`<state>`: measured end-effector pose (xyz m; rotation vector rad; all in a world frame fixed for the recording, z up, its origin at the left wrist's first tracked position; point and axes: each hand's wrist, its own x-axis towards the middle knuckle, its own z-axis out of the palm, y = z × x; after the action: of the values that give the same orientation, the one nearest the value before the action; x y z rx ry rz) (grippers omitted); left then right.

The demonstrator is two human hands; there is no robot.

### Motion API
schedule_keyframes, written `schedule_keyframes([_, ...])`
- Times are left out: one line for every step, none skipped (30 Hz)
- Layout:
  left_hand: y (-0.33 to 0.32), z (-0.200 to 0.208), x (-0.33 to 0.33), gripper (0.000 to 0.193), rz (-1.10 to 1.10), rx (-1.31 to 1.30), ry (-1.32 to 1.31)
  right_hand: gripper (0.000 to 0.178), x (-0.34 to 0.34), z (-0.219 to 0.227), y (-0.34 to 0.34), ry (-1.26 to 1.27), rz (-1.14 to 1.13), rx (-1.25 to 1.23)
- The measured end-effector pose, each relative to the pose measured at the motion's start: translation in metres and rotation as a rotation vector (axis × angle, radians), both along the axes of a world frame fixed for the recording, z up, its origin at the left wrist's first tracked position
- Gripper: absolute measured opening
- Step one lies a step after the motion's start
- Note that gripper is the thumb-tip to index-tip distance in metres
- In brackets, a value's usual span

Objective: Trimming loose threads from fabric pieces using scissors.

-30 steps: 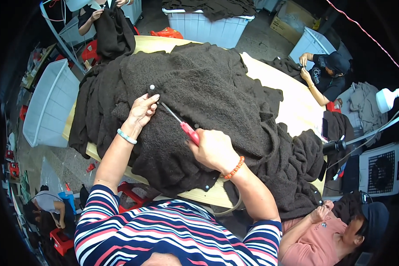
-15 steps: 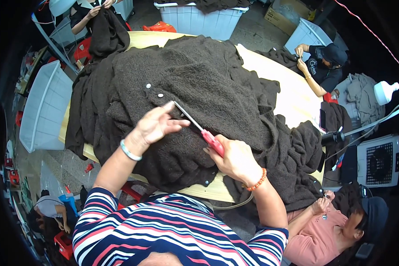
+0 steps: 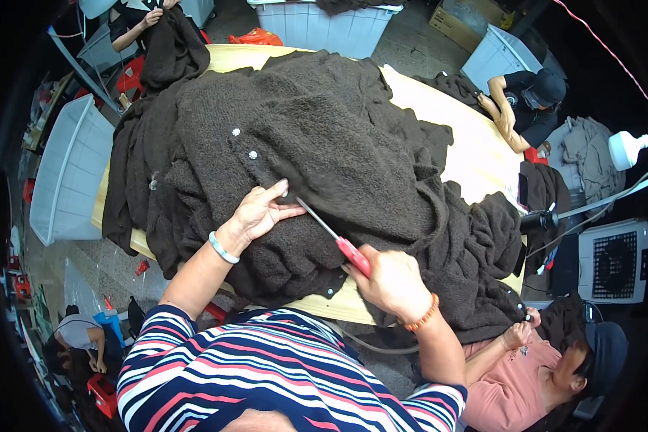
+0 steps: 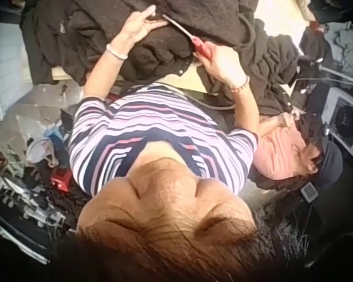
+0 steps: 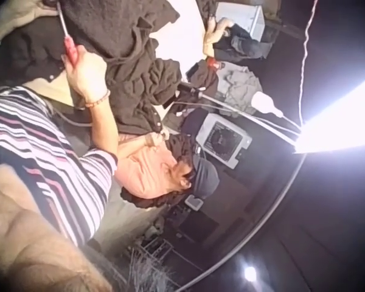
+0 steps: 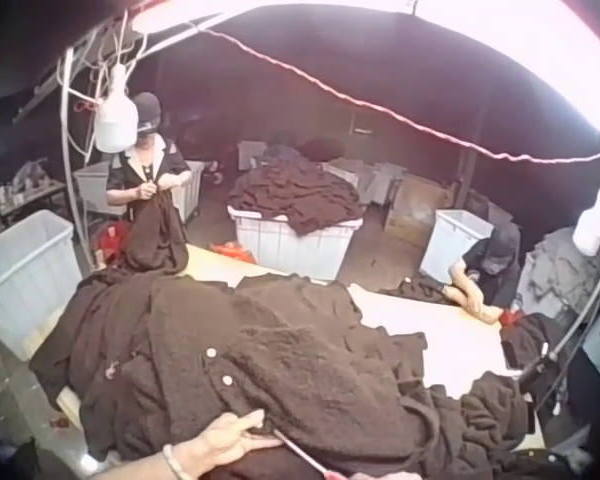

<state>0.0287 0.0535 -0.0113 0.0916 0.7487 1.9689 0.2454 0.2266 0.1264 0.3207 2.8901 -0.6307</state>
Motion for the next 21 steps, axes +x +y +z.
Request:
schedule_keyframes([-0.002,-0.002,-0.001,0.02,-0.016,0.057,-0.022,0.028,-0.013,-0.002,-0.003,0.029,0.023,-0.007])
schedule_keyframes([-0.002,-0.002,0.0,0.022,0.003,0.015,0.014,0.029,-0.024,-0.006,-0.007,0.057,0.041,-0.011])
schedule_keyframes([-0.002,0.001,-0.001,0.022,0.003,0.011,0.018,0.03,-0.033,-0.01,-0.01,0.088,0.061,-0.016])
schedule_keyframes([-0.001,0.003,-0.001,0.023,0.021,0.008,-0.044,0.031,-0.036,-0.013,-0.011,0.081,0.073,0.003])
schedule_keyframes([0.0,0.005,-0.002,0.024,0.038,0.006,-0.108,0.031,-0.033,-0.012,-0.009,0.084,0.071,0.0])
schedule_keyframes([-0.011,-0.017,-0.011,0.027,-0.029,0.159,-0.128,0.031,-0.029,-0.01,-0.006,0.064,0.065,0.022])
schedule_keyframes([-0.011,-0.012,-0.01,0.027,-0.025,0.154,-0.125,0.031,-0.021,-0.011,0.0,0.039,0.052,0.045])
schedule_keyframes([-0.01,-0.007,-0.007,0.027,0.008,0.101,-0.136,0.03,-0.009,-0.013,0.005,0.039,0.036,0.079])
schedule_keyframes([-0.01,-0.003,-0.004,0.027,0.045,0.051,-0.148,0.029,0.003,-0.013,0.01,-0.004,0.018,0.056])
schedule_keyframes([-0.011,-0.006,-0.003,0.028,0.055,0.056,-0.145,0.03,0.015,-0.012,0.01,-0.024,0.002,0.04])
schedule_keyframes([-0.011,-0.007,-0.001,0.028,0.062,0.058,-0.147,0.03,0.021,-0.01,0.01,-0.044,-0.015,0.025])
schedule_keyframes([-0.01,-0.009,0.0,0.027,0.046,0.047,-0.112,0.028,0.022,-0.007,0.007,-0.074,-0.004,0.013])
schedule_keyframes([-0.009,-0.009,0.002,0.027,0.031,0.035,-0.077,0.028,0.019,-0.007,0.003,-0.078,-0.008,0.013])
schedule_keyframes([-0.009,-0.009,0.002,0.027,0.028,0.034,-0.08,0.026,0.011,-0.006,-0.002,-0.046,0.013,-0.011])
schedule_keyframes([-0.009,-0.006,-0.001,0.028,0.015,0.028,-0.108,0.025,0.003,-0.005,-0.006,-0.012,0.031,-0.034])
schedule_keyframes([-0.009,-0.005,-0.002,0.029,0.003,0.021,-0.137,0.023,-0.005,-0.009,-0.01,0.033,0.032,-0.022])
schedule_keyframes([-0.01,-0.006,-0.002,0.029,-0.004,0.019,-0.136,0.023,-0.006,-0.009,-0.009,0.034,0.024,-0.023])
schedule_keyframes([-0.013,-0.006,-0.005,0.03,-0.021,0.074,-0.134,0.023,-0.009,-0.009,-0.009,0.05,0.023,-0.054])
schedule_keyframes([-0.015,-0.006,-0.006,0.031,-0.038,0.13,-0.132,0.023,-0.01,-0.01,-0.01,0.065,0.02,-0.084])
schedule_keyframes([-0.017,-0.006,-0.008,0.035,-0.038,0.113,-0.118,0.023,-0.005,-0.008,-0.009,0.04,0.003,-0.093])
schedule_keyframes([-0.017,-0.004,-0.008,0.035,-0.033,0.114,-0.117,0.023,0.003,-0.009,-0.007,0.041,0.009,-0.092])
